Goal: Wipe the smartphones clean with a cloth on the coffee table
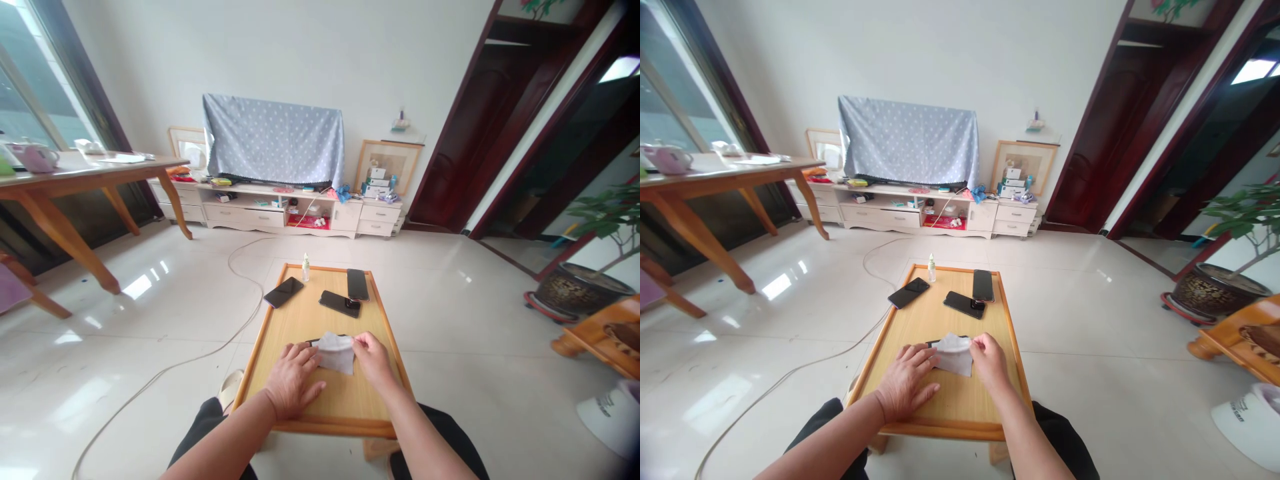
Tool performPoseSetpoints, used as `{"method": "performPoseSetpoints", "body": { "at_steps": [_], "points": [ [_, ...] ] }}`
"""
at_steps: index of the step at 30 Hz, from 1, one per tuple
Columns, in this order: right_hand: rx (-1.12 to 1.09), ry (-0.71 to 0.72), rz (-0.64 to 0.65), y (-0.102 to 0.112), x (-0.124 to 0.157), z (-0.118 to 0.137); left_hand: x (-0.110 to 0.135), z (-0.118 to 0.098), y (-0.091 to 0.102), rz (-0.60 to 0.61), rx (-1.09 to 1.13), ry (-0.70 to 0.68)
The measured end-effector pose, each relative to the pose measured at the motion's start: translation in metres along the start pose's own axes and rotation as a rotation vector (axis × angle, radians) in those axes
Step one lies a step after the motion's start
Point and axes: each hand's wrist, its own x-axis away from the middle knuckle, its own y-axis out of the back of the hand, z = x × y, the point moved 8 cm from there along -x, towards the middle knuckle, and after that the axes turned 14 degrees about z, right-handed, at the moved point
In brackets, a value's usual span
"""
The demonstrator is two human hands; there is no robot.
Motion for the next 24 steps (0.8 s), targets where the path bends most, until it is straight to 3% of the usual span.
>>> {"method": "performPoseSetpoints", "body": {
  "at_steps": [6,10,16,24],
  "points": [
    [0.015,0.146,0.127,-0.030,0.012,0.039,0.006,-0.015,-0.012,0.064,0.061,0.069],
    [0.078,0.091,0.045,-0.030,0.012,0.032,0.009,-0.013,-0.012,0.051,0.078,0.069],
    [0.249,0.130,0.127,-0.053,0.014,0.031,0.011,-0.010,-0.012,0.042,0.087,0.063],
    [0.183,-0.035,-0.075,-0.012,-0.002,0.002,0.016,0.002,-0.013,-0.022,0.070,0.161]
  ]
}}
